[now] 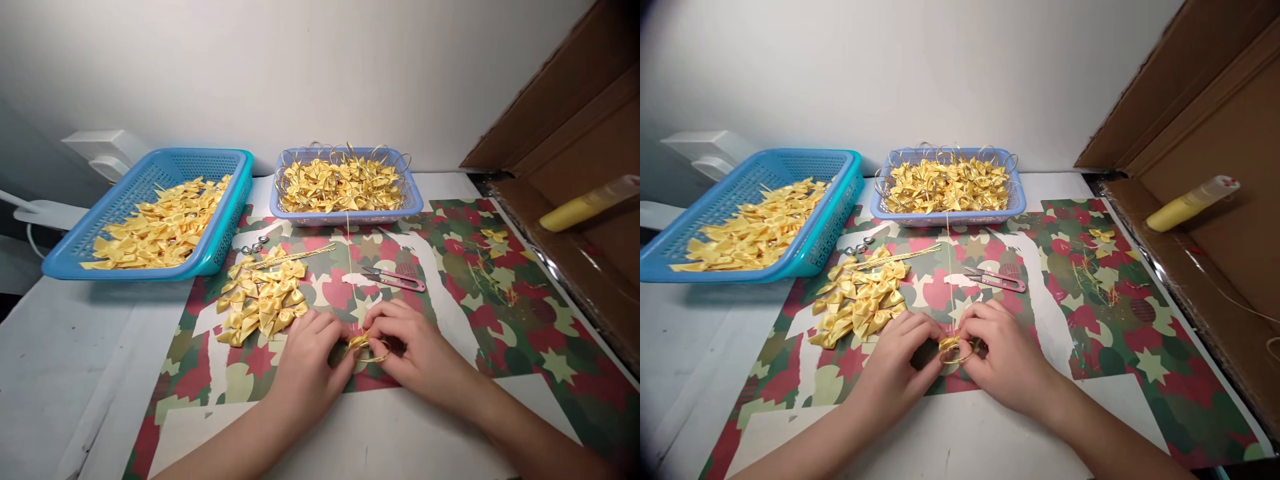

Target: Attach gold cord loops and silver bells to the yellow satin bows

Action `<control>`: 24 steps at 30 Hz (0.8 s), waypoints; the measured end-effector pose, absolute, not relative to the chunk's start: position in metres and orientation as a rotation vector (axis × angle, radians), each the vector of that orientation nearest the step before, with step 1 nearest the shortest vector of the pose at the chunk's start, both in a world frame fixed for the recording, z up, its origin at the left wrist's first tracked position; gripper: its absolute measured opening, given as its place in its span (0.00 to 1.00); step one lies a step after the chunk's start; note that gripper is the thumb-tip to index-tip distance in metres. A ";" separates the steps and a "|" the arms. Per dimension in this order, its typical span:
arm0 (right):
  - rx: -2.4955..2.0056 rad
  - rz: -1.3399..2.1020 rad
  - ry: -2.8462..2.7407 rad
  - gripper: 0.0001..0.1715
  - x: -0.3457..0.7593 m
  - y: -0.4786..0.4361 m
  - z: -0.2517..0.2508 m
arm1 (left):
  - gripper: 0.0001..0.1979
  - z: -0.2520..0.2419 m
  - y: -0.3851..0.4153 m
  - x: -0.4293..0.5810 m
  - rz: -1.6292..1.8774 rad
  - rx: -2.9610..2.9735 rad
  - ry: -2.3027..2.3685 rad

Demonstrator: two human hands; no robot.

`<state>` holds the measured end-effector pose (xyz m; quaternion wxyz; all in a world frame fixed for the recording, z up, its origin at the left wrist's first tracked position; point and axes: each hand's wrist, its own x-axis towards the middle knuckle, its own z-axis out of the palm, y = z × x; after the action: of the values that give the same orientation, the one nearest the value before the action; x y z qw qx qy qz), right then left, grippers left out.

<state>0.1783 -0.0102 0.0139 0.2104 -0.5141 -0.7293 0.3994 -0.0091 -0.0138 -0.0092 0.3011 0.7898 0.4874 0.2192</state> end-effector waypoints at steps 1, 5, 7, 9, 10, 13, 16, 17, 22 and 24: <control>-1.410 1.104 -2.008 0.11 0.177 -0.010 0.012 | 0.04 -0.009 -0.014 -0.009 0.595 2.069 1.286; -1.312 1.058 -1.919 0.11 0.174 -0.011 0.004 | 0.05 -0.004 -0.013 -0.010 0.654 1.972 1.294; -1.266 1.043 -1.880 0.12 0.173 -0.011 0.003 | 0.06 -0.002 -0.012 -0.010 0.695 1.929 1.304; -1.242 1.013 -1.851 0.12 0.171 -0.011 0.005 | 0.07 0.000 -0.012 -0.010 0.727 1.890 1.303; -1.236 0.995 -1.839 0.12 0.171 -0.012 0.005 | 0.07 0.000 -0.012 -0.010 0.740 1.875 1.300; -1.231 0.963 -1.809 0.13 0.169 -0.012 0.007 | 0.09 0.001 -0.013 -0.010 0.761 1.844 1.298; -1.232 0.952 -1.788 0.12 0.167 -0.013 0.006 | 0.09 0.000 -0.013 -0.010 0.761 1.830 1.293; -1.234 0.945 -1.786 0.12 0.166 -0.013 0.005 | 0.08 0.000 -0.013 -0.010 0.762 1.826 1.288; -1.221 0.901 -1.781 0.12 0.164 -0.013 0.002 | 0.06 0.001 -0.012 -0.009 0.761 1.839 1.254; -1.214 0.896 -1.780 0.11 0.163 -0.013 0.001 | 0.06 0.001 -0.011 -0.009 0.749 1.869 1.246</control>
<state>0.1632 -0.0132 0.0011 0.3929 -0.4783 -0.7015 0.3532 -0.0089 -0.0113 0.0005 0.3771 0.7310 0.4874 0.2931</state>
